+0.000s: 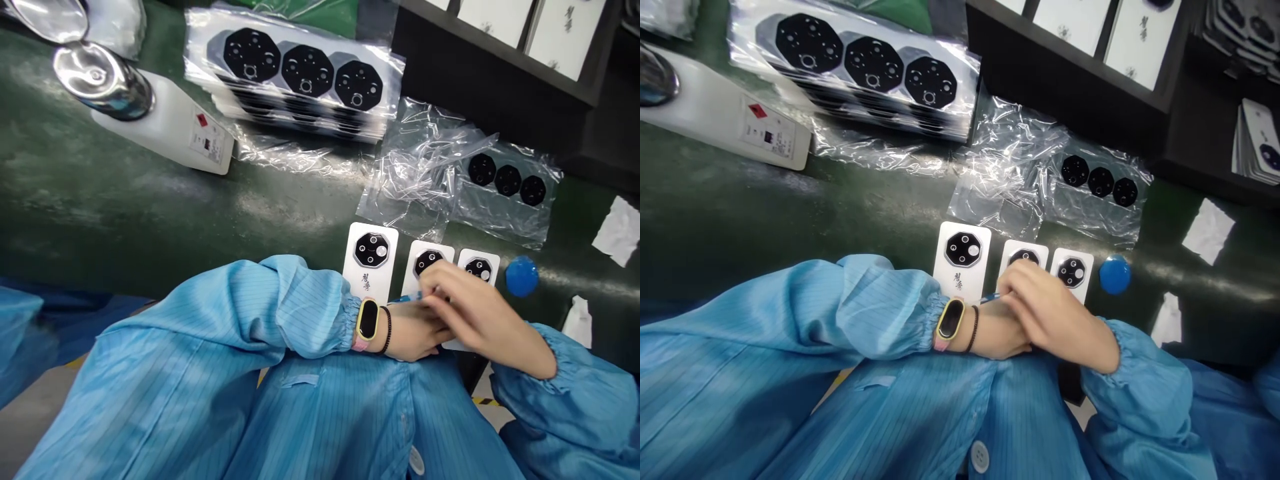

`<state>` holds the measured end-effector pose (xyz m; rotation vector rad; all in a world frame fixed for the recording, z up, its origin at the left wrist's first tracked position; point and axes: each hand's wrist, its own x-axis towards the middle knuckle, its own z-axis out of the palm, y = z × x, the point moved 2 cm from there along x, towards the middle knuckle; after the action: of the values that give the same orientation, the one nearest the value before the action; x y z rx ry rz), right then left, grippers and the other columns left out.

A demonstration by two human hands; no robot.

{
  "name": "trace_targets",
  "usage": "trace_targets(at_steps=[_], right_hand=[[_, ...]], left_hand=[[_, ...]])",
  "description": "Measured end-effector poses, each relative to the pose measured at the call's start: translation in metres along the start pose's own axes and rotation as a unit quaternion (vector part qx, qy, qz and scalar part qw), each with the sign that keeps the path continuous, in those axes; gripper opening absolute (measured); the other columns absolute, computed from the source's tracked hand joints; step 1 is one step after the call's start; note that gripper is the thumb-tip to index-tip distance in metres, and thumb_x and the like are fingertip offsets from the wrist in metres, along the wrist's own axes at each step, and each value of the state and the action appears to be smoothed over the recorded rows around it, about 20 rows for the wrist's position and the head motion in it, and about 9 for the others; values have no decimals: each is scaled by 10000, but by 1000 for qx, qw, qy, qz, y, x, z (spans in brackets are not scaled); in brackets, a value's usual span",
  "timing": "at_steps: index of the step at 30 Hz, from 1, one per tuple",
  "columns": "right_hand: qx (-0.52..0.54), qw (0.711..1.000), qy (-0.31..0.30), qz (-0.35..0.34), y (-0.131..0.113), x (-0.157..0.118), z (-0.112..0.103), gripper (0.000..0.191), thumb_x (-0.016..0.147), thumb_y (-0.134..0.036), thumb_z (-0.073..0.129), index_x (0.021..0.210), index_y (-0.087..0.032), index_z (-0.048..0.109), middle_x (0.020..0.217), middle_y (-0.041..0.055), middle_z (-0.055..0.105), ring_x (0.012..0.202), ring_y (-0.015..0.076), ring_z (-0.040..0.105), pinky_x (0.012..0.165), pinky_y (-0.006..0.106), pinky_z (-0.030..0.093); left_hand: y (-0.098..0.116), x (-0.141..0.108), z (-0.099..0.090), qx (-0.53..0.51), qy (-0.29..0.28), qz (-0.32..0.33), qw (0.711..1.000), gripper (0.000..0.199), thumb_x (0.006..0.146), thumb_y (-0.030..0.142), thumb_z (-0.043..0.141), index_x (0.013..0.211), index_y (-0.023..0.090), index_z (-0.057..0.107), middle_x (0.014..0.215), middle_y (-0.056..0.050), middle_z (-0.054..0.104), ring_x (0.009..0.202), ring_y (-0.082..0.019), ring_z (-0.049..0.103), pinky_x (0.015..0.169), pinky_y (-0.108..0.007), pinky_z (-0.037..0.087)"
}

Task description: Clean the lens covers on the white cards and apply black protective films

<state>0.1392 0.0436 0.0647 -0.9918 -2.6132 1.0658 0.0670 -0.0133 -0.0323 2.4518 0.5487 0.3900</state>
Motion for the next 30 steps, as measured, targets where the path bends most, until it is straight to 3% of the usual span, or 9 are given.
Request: trace_targets(at_steps=[3, 5, 7, 10, 12, 14, 22, 30], right_hand=[[24, 982, 143, 124, 19, -30, -15, 147, 938, -202, 454, 798, -228, 490, 827, 24, 620, 774, 143, 604, 677, 262, 484], [40, 932, 266, 241, 39, -59, -23, 114, 896, -296, 511, 798, -239, 526, 809, 18, 641, 726, 156, 622, 659, 289, 502], [31, 857, 389, 335, 59, -90, -28, 169, 796, -402, 589, 757, -246, 541, 746, 17, 631, 690, 184, 620, 643, 331, 517], [-8, 796, 467, 384, 83, -126, -32, 197, 724, -442, 590, 718, -250, 546, 679, 25, 612, 683, 217, 624, 661, 383, 527], [-24, 778, 483, 401, 94, -140, -32, 157, 720, -402, 583, 707, -248, 553, 683, 35, 626, 683, 222, 632, 679, 392, 533], [-30, 777, 480, 406, 102, -144, -30, 104, 721, -344, 593, 718, -242, 575, 715, 41, 655, 707, 218, 648, 707, 380, 541], [-74, 790, 474, 381, 107, -126, -27, 107, 762, -251, 582, 794, -203, 672, 879, 58, 716, 728, 194, 627, 756, 351, 513], [-122, 721, 523, 438, 105, -210, -42, 150, 769, -242, 539, 804, -181, 671, 941, 129, 697, 838, 260, 638, 801, 421, 500]], left_hand=[[0, -4, -12, 39, -7, 80, 996, 502, 949, 337, 504, 1389, 96, 481, 1475, -126, 470, 1393, -252, 409, 1197, -403, 267], [0, -5, -14, 77, -8, 98, 992, 523, 963, 339, 475, 1406, 63, 453, 1514, -160, 403, 1428, -273, 356, 1198, -446, 250], [-1, -5, -14, 98, -10, 104, 990, 522, 969, 348, 463, 1409, 69, 450, 1520, -159, 391, 1435, -272, 345, 1190, -453, 260], [-1, -3, -14, 113, -17, 111, 987, 524, 974, 358, 458, 1422, 88, 436, 1517, -152, 397, 1433, -272, 350, 1187, -461, 258], [0, -2, -15, 122, -26, 112, 986, 525, 981, 368, 448, 1433, 102, 423, 1517, -147, 400, 1433, -270, 350, 1189, -458, 249], [1, -2, -17, 129, -35, 110, 985, 524, 991, 375, 425, 1442, 110, 410, 1520, -147, 394, 1433, -271, 350, 1189, -458, 243], [5, -1, -23, 168, -44, 112, 978, 514, 1003, 401, 384, 1442, 135, 416, 1516, -145, 404, 1416, -275, 380, 1170, -463, 265], [8, 1, -25, 199, -16, 128, 971, 490, 1008, 389, 356, 1429, 156, 447, 1487, -140, 449, 1382, -275, 432, 1140, -454, 310]])
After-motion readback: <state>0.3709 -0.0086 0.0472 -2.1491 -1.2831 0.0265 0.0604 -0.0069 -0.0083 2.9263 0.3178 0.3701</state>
